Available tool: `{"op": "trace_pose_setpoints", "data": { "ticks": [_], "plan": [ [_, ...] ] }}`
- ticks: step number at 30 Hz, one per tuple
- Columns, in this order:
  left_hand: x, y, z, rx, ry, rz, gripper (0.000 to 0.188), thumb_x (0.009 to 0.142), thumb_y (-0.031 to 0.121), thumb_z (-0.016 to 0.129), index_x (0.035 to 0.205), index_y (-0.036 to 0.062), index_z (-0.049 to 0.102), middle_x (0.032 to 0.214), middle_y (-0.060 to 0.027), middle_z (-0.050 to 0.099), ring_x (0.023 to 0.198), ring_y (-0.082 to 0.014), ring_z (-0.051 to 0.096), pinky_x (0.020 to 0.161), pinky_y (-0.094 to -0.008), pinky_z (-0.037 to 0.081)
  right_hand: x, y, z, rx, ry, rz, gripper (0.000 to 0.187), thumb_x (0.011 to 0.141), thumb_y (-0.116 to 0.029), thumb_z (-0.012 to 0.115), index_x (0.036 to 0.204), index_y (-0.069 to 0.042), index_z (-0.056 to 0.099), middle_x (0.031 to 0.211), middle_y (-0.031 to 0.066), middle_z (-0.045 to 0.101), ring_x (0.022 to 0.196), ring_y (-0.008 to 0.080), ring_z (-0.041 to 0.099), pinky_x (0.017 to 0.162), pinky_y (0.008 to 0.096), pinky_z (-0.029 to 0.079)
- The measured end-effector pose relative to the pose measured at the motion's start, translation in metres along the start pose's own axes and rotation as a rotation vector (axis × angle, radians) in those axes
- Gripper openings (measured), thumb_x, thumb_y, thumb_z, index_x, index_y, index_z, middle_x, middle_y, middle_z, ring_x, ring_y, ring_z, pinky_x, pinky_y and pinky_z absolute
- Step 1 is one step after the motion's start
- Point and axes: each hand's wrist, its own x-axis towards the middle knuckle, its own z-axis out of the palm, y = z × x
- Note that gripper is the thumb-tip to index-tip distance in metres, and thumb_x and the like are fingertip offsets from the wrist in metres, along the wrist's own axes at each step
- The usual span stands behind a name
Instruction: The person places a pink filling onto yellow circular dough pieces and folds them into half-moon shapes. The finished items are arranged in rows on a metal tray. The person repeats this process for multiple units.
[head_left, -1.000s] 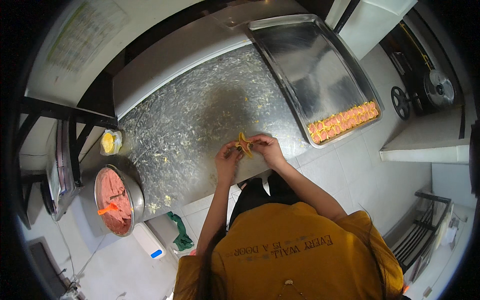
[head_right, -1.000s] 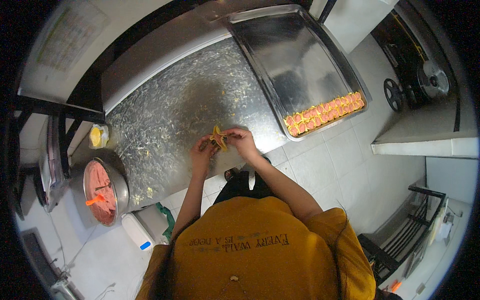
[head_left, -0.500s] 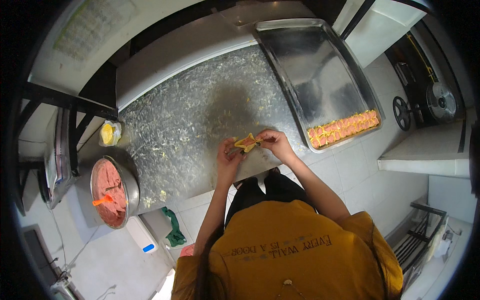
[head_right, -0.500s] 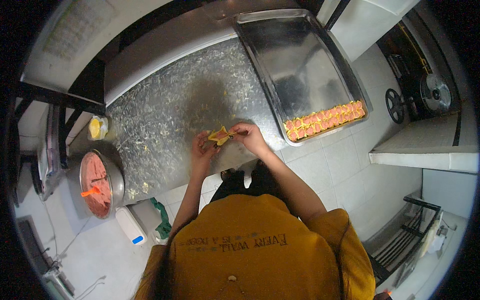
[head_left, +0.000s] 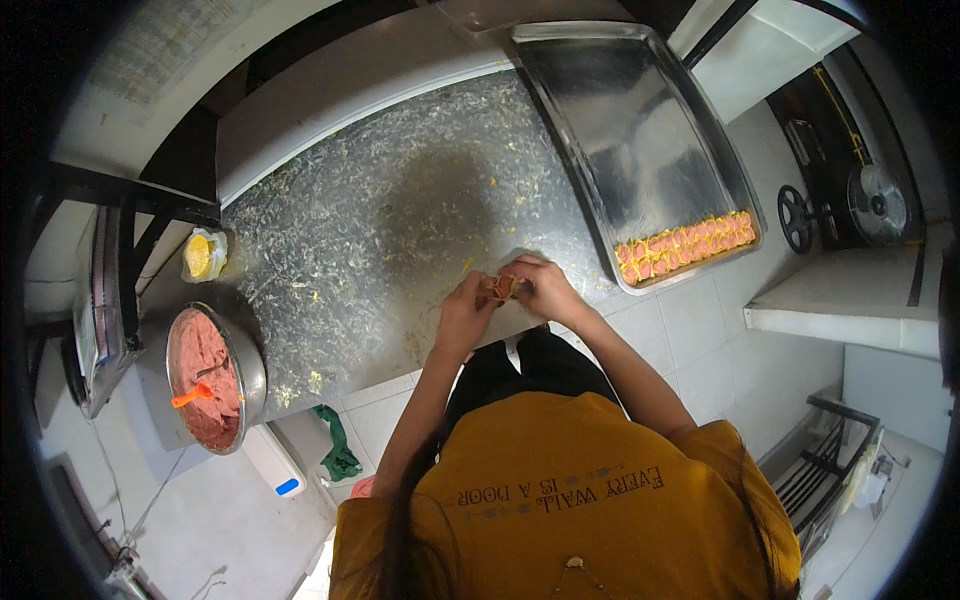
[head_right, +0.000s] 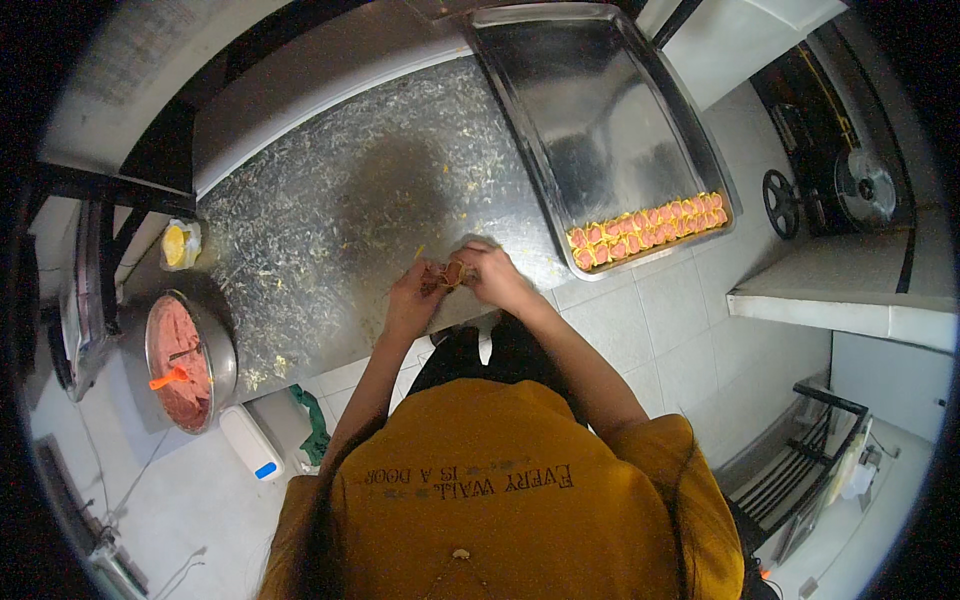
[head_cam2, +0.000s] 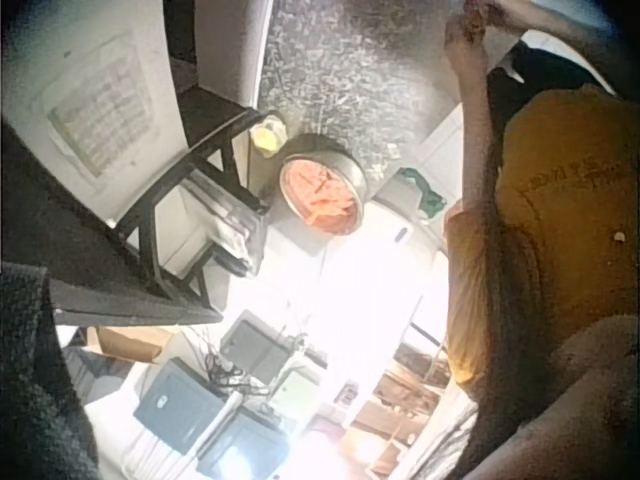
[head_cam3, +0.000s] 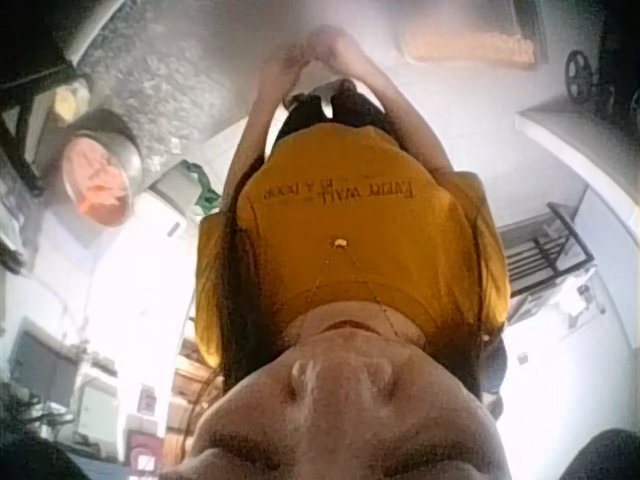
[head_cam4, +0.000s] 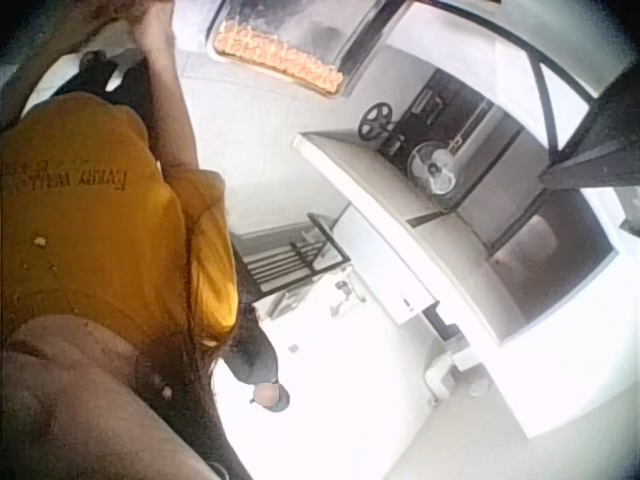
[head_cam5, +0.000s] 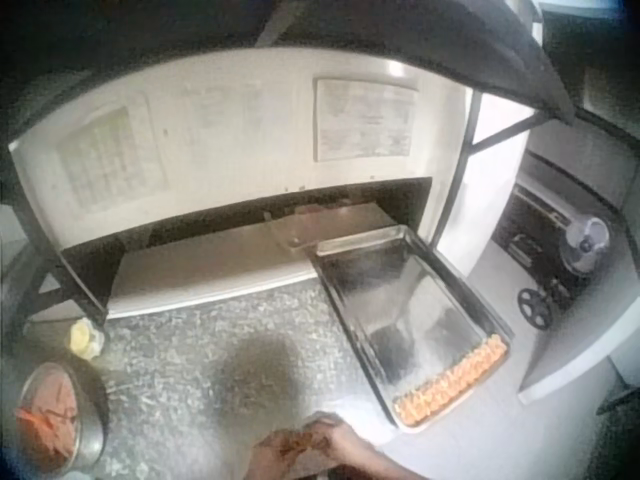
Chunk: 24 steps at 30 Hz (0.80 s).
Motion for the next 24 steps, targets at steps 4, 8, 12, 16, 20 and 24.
{"op": "trace_pose_setpoints", "data": {
  "ticks": [4, 8, 12, 16, 20, 24],
  "plan": [
    [0.006, 0.004, -0.002, 0.032, -0.010, 0.004, 0.030, 0.071, 0.006, 0.068, 0.097, 0.0024, 0.053, 0.087, -0.0137, 0.063, 0.078, -0.0265, 0.064, 0.067, -0.0339, 0.052, 0.006, 0.000, -0.002, -0.052, -0.059, -0.037, 0.033, 0.062, 0.005, 0.062, 0.094, -0.003, 0.060, 0.092, 0.0137, 0.059, 0.089, 0.0345, 0.057, 0.075, 0.0396, 0.047],
    [0.006, -0.003, -0.002, 0.094, -0.047, 0.016, 0.031, 0.072, 0.013, 0.070, 0.098, 0.0021, 0.058, 0.083, -0.0130, 0.065, 0.074, -0.0236, 0.065, 0.066, -0.0321, 0.051, 0.005, -0.012, -0.007, -0.099, -0.009, 0.014, 0.029, 0.061, 0.008, 0.059, 0.088, -0.003, 0.061, 0.089, 0.0133, 0.059, 0.088, 0.0337, 0.057, 0.075, 0.0399, 0.047],
    [0.007, -0.012, -0.004, 0.071, -0.100, 0.047, 0.031, 0.069, 0.014, 0.071, 0.096, 0.0030, 0.061, 0.084, -0.0130, 0.065, 0.072, -0.0232, 0.065, 0.065, -0.0318, 0.051, 0.002, -0.006, -0.004, -0.054, -0.064, 0.004, 0.027, 0.061, 0.009, 0.057, 0.085, -0.002, 0.062, 0.089, 0.0136, 0.059, 0.089, 0.0331, 0.057, 0.076, 0.0392, 0.047],
    [0.010, 0.001, -0.009, 0.177, -0.167, -0.031, 0.031, 0.068, 0.013, 0.072, 0.095, 0.0026, 0.061, 0.084, -0.0132, 0.065, 0.071, -0.0229, 0.065, 0.064, -0.0320, 0.051, -0.001, -0.005, -0.001, -0.029, -0.035, -0.002, 0.026, 0.062, 0.008, 0.057, 0.085, -0.003, 0.062, 0.090, 0.0134, 0.059, 0.088, 0.0329, 0.057, 0.076, 0.0387, 0.047],
    [0.008, -0.005, -0.008, 0.131, -0.136, 0.009, 0.030, 0.066, 0.014, 0.073, 0.091, 0.0033, 0.060, 0.078, -0.0125, 0.064, 0.071, -0.0231, 0.064, 0.063, -0.0326, 0.049, -0.009, -0.015, -0.001, -0.101, 0.037, 0.054, 0.029, 0.062, 0.007, 0.057, 0.088, -0.004, 0.062, 0.092, 0.0133, 0.058, 0.088, 0.0337, 0.057, 0.075, 0.0388, 0.047],
    [0.009, -0.008, -0.007, 0.113, -0.177, 0.029, 0.028, 0.066, 0.017, 0.072, 0.086, 0.0036, 0.059, 0.074, -0.0122, 0.061, 0.068, -0.0259, 0.062, 0.061, -0.0351, 0.048, -0.009, -0.011, 0.008, -0.075, -0.032, 0.020, 0.031, 0.063, 0.006, 0.059, 0.092, -0.004, 0.062, 0.091, 0.0125, 0.058, 0.086, 0.0328, 0.057, 0.073, 0.0371, 0.048]
  ]
}}
